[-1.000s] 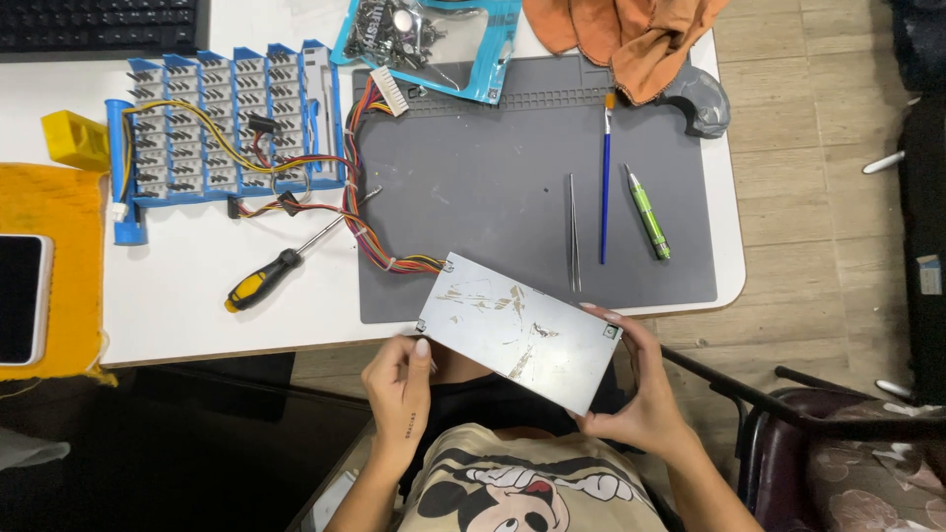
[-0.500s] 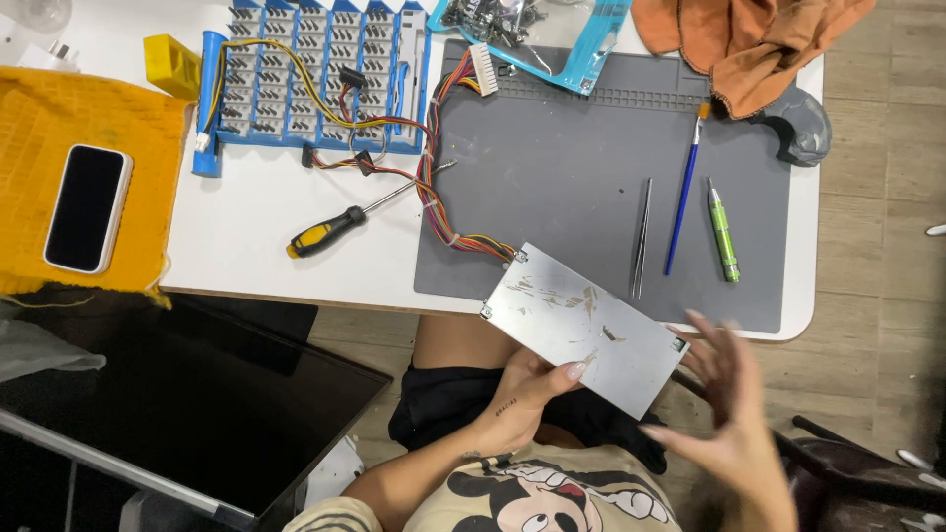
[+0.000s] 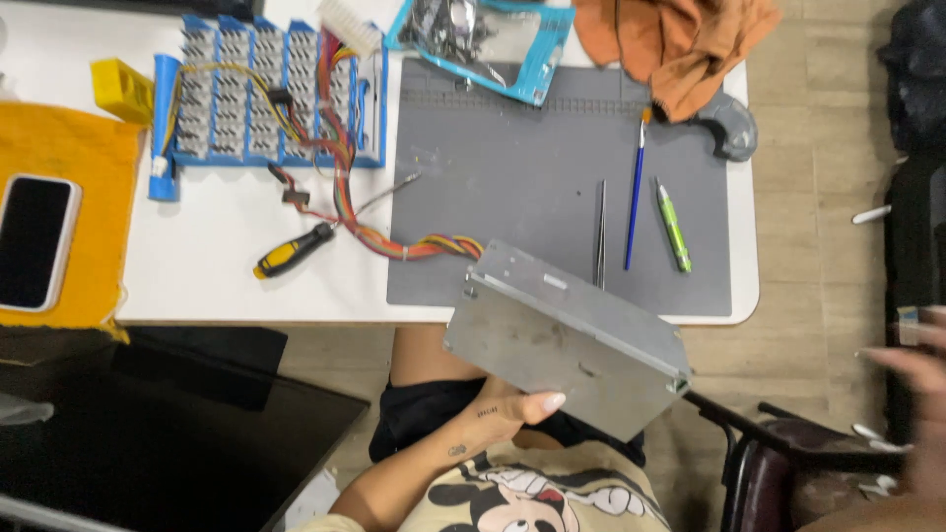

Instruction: The person uses a screwdriver to remove screws from a computer power supply unit on a table. They then flip the unit over and continue removing screws from the other side before setting the tool down.

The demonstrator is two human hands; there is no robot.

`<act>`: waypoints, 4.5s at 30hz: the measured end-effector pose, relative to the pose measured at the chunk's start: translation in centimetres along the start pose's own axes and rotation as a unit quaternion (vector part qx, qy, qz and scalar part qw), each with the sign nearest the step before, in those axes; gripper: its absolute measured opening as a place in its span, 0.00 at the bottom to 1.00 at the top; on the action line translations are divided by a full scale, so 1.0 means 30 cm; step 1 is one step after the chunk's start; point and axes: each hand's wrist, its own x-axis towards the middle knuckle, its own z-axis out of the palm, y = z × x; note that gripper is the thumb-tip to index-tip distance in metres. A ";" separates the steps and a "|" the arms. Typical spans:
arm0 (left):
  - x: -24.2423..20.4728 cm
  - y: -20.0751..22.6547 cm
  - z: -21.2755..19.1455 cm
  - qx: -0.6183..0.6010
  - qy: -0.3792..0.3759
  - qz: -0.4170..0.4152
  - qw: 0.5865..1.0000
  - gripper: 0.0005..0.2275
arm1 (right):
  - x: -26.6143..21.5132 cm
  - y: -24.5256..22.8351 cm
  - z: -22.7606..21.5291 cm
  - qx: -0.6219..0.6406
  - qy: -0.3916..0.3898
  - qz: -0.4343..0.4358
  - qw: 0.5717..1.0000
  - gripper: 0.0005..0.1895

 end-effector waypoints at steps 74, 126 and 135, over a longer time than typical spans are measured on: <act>0.107 0.456 -0.001 0.773 0.095 0.566 0.271 0.14 | -0.019 0.083 0.833 0.494 -0.149 0.281 0.809 0.39; -0.131 -0.139 -0.383 0.627 -0.130 0.040 0.767 0.17 | 0.161 -0.082 0.091 0.609 -0.523 -0.154 0.576 0.26; 0.036 0.331 0.048 0.470 -0.179 0.112 0.857 0.12 | -0.161 -0.094 -0.157 0.529 -0.136 -0.101 0.832 0.29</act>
